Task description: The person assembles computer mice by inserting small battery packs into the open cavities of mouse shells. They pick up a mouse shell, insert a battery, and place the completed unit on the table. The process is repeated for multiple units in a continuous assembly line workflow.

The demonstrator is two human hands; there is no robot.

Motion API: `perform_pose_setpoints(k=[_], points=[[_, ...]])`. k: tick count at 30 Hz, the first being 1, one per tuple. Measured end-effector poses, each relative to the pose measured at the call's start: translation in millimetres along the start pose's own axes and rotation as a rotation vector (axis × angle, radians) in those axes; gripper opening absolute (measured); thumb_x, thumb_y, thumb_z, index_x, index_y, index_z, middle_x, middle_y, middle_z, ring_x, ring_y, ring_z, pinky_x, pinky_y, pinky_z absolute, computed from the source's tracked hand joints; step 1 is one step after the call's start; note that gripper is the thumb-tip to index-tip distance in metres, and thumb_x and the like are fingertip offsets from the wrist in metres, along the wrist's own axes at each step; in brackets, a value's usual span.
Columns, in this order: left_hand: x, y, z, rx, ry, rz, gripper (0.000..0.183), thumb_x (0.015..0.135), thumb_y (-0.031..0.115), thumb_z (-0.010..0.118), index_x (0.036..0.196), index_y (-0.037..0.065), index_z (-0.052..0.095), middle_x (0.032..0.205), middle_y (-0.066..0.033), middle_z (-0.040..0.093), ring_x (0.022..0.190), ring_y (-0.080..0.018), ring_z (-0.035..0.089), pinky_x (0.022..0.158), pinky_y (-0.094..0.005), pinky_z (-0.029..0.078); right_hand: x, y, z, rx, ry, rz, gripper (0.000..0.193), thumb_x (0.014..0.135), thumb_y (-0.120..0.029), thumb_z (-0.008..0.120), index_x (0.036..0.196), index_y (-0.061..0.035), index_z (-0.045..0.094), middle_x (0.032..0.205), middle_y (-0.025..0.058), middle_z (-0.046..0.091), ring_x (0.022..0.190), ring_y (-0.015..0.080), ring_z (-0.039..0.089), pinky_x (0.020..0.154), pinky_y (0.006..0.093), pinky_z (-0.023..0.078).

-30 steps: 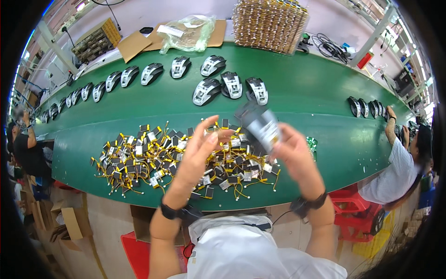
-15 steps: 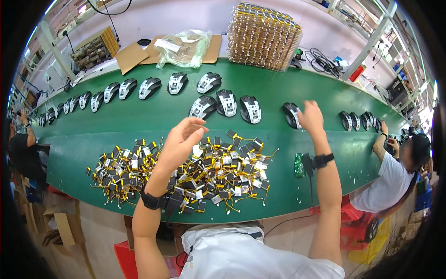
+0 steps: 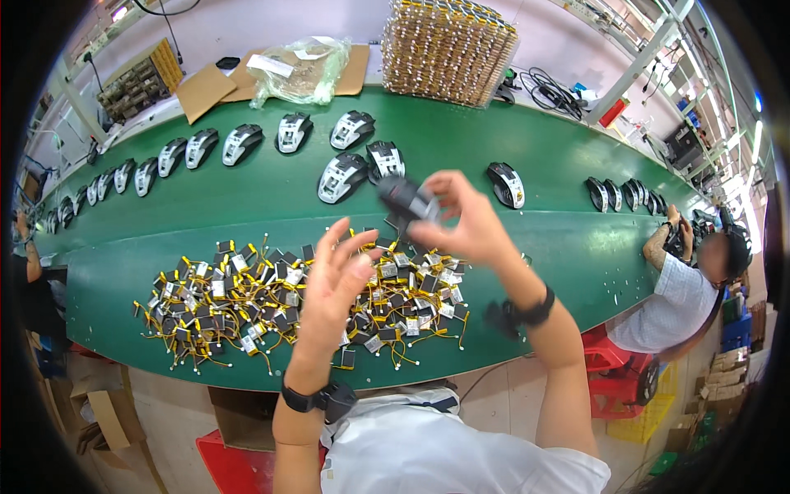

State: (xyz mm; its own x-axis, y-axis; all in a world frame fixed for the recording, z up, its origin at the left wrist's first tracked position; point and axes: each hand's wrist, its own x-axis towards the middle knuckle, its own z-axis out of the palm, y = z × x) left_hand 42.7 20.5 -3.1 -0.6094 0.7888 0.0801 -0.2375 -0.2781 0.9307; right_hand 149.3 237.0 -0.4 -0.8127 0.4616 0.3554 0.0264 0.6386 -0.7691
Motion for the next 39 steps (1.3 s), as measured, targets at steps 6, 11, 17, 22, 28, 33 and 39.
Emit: perform_pose_setpoints(k=[6,11,17,22,28,33,39], points=[[-28.2,-30.2,5.9,-0.566,-0.091,-0.068,0.068,0.093,0.044,0.058,0.142,0.002,0.036,0.119,-0.0228,0.061,0.102,-0.0351,0.066,0.086,-0.0465,0.056,-56.5,-44.4,-13.4,0.237,-0.028,-0.077,0.023,0.084,-0.011,0.074,0.104,-0.002,0.065,0.104,0.0104,0.071,0.085,0.0162,0.067,0.078,0.0304,0.054],[-27.0,-28.9,-18.3,-0.578,-0.095,-0.025,0.071,0.091,0.054,0.048,0.14,0.003,0.04,0.114,-0.0247,0.062,0.095,-0.0396,0.068,0.081,-0.0482,0.059,-95.9,79.1,-30.5,-0.081,0.344,0.484,0.017,0.086,-0.013,0.072,0.092,0.0032,0.07,0.079,0.0067,0.071,0.068,0.0091,0.064,0.065,0.0244,0.052],[-37.2,-32.4,-12.9,-0.509,-0.005,-0.092,0.07,0.093,0.055,0.043,0.138,0.001,0.045,0.112,-0.0231,0.064,0.09,-0.0399,0.069,0.077,-0.0469,0.058,-90.0,83.3,0.7,-0.157,0.243,0.512,0.02,0.084,-0.016,0.075,0.093,0.0014,0.072,0.077,0.0041,0.069,0.069,0.0084,0.062,0.063,0.0226,0.05],[-37.6,-29.4,-12.3,-0.484,0.022,-0.078,0.07,0.093,0.056,0.042,0.137,0.001,0.046,0.11,-0.0215,0.065,0.09,-0.0401,0.068,0.075,-0.0462,0.058,-99.9,95.5,13.0,-0.016,0.318,0.418,0.017,0.084,-0.011,0.072,0.095,0.001,0.072,0.084,0.0084,0.071,0.07,0.0088,0.064,0.064,0.0241,0.051],[-43.2,-30.4,-18.6,-0.537,-0.031,-0.088,0.067,0.093,0.054,0.045,0.138,0.004,0.045,0.113,-0.0221,0.064,0.095,-0.0403,0.067,0.081,-0.0479,0.057,-93.9,72.8,21.6,0.683,0.436,0.428,0.026,0.093,-0.011,0.065,0.116,0.0015,0.066,0.097,0.0062,0.07,0.086,0.0113,0.064,0.078,0.0249,0.049],[-39.8,-25.9,-20.1,-0.556,-0.051,-0.096,0.065,0.093,0.05,0.05,0.14,0.007,0.04,0.118,-0.0219,0.062,0.1,-0.0381,0.067,0.084,-0.0469,0.058,-89.0,-30.0,21.4,0.846,0.172,0.367,0.028,0.094,-0.007,0.061,0.12,0.0011,0.066,0.094,0.004,0.064,0.087,0.0106,0.058,0.08,0.0253,0.046],[-41.6,-8.4,-15.2,-0.455,0.051,-0.013,0.073,0.094,0.055,0.04,0.138,-0.002,0.04,0.113,-0.024,0.063,0.093,-0.0345,0.069,0.083,-0.0442,0.058,-92.1,-94.0,43.0,0.451,-0.198,0.019,0.034,0.086,0.007,0.063,0.116,-0.0052,0.071,0.097,0.0057,0.059,0.091,0.015,0.055,0.08,0.0282,0.048]])
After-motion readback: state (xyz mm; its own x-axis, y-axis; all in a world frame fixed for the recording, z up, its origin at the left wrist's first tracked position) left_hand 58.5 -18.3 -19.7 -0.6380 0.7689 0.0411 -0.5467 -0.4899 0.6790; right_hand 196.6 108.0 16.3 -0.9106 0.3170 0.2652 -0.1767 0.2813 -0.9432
